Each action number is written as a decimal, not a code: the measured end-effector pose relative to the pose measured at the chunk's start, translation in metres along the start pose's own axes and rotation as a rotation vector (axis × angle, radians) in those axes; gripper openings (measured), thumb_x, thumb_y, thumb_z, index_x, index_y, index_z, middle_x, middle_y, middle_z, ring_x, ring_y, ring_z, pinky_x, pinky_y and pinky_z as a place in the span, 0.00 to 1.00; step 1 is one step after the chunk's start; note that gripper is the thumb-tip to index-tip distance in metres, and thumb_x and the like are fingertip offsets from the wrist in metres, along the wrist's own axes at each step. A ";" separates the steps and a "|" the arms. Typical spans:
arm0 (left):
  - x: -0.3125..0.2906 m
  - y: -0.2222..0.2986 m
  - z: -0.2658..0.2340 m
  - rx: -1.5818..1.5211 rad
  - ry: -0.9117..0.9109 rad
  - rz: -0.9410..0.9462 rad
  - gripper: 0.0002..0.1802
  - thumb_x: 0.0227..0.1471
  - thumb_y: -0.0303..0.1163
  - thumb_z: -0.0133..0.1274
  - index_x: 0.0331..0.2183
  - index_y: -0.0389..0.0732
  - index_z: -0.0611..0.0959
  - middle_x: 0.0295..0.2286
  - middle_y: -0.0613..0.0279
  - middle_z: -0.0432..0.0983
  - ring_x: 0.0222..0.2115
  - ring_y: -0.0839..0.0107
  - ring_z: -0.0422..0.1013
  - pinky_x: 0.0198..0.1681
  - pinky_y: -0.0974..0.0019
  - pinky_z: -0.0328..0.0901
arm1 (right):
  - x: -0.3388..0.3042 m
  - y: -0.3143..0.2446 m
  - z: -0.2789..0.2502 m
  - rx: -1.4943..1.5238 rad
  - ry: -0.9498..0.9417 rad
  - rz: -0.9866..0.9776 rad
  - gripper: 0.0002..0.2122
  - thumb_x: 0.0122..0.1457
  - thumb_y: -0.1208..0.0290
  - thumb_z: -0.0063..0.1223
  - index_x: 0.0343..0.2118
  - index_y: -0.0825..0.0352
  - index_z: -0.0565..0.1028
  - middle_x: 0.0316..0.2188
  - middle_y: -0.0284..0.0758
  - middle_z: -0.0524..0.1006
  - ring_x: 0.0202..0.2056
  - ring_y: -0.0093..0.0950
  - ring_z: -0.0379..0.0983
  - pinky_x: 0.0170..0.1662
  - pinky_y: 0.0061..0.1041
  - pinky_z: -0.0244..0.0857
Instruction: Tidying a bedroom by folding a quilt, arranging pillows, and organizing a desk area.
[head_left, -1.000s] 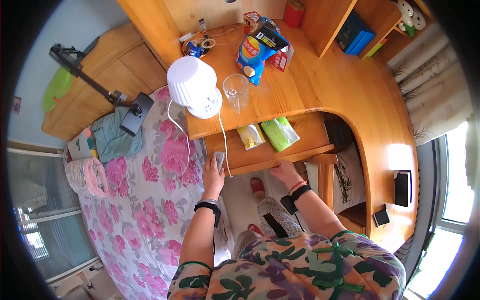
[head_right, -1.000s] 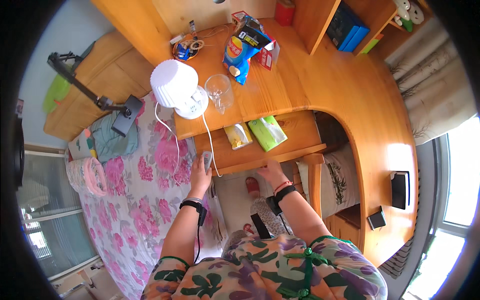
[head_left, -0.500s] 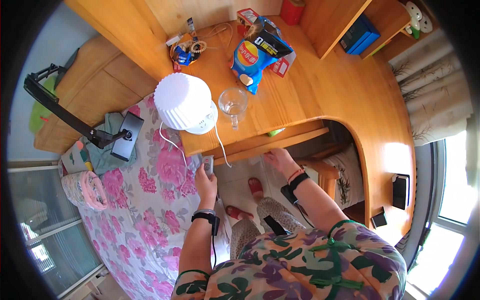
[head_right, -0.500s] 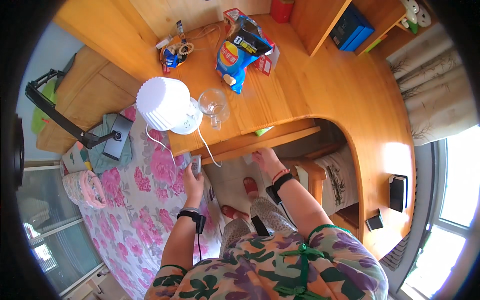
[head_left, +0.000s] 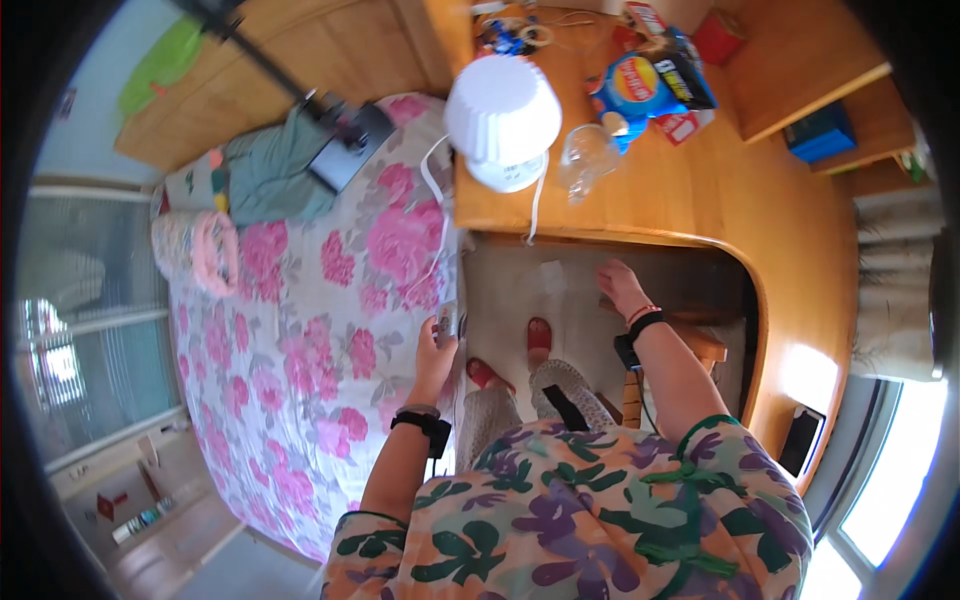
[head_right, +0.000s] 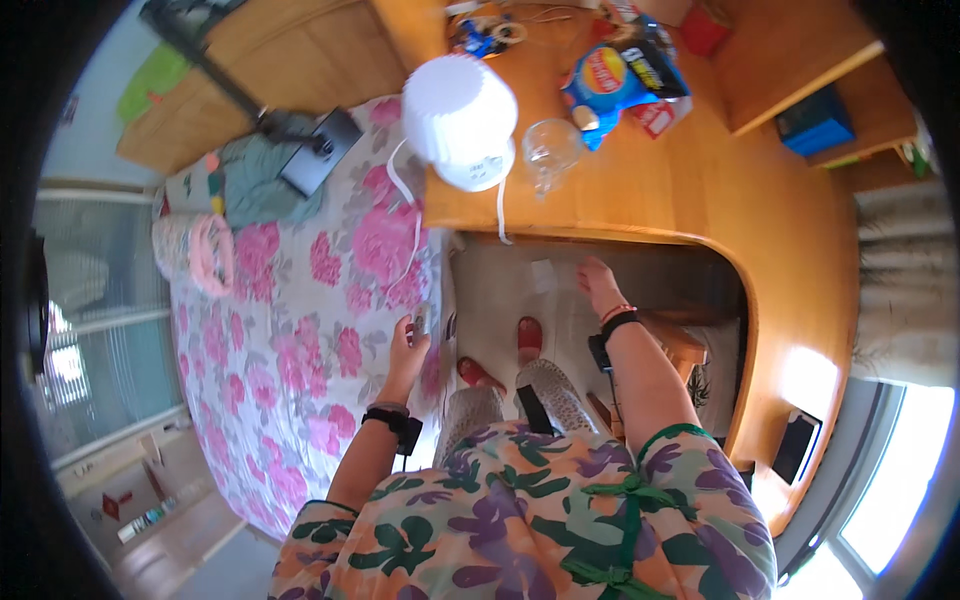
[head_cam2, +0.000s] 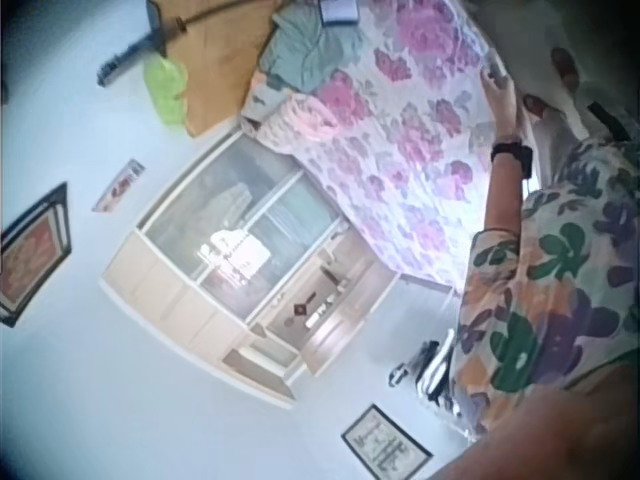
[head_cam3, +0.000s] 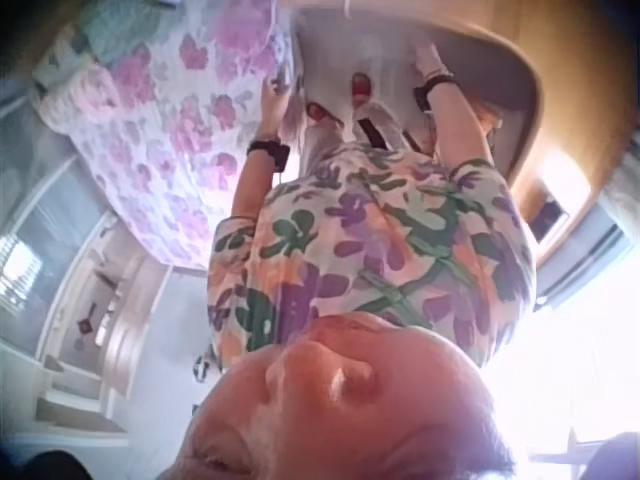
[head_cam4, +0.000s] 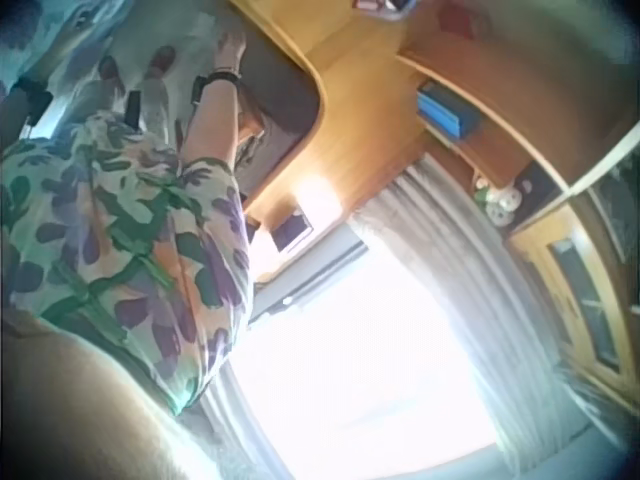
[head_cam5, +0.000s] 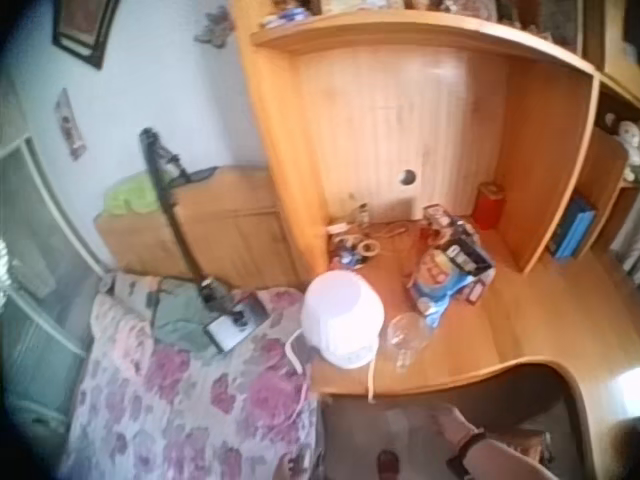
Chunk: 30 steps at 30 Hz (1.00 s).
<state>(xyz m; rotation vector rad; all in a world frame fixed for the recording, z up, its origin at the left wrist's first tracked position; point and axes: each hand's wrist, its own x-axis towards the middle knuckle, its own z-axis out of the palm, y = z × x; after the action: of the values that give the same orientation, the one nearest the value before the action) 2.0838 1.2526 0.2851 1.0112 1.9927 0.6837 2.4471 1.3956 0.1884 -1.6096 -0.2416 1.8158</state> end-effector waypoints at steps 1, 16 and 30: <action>-0.005 -0.007 -0.004 -0.023 -0.004 -0.027 0.31 0.41 0.32 0.53 0.49 0.36 0.63 0.39 0.50 0.68 0.37 0.62 0.68 0.39 0.64 0.63 | 0.002 0.010 -0.013 -0.188 -0.007 0.023 0.14 0.54 0.71 0.43 0.45 0.64 0.67 0.35 0.34 0.71 0.35 0.26 0.68 0.40 0.24 0.63; -0.090 -0.232 -0.079 -0.350 0.152 -0.362 0.27 0.39 0.32 0.56 0.42 0.35 0.67 0.33 0.55 0.69 0.32 0.71 0.67 0.32 0.70 0.63 | -0.122 0.010 0.011 -0.428 -0.158 -0.113 0.18 0.54 0.66 0.45 0.48 0.66 0.65 0.38 0.34 0.72 0.37 0.23 0.68 0.41 0.22 0.61; -0.141 -0.335 -0.195 0.492 0.599 -0.614 0.42 0.43 0.63 0.42 0.38 0.27 0.72 0.32 0.41 0.72 0.35 0.47 0.69 0.40 0.50 0.63 | -0.193 -0.009 0.045 -0.797 0.036 -0.396 0.17 0.55 0.68 0.46 0.46 0.72 0.68 0.44 0.39 0.70 0.46 0.29 0.64 0.49 0.24 0.56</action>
<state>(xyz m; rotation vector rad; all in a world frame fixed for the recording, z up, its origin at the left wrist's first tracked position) 1.8363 0.9328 0.2026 0.3962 2.9018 0.1505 2.4076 1.3009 0.3579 -1.9104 -1.2980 1.4434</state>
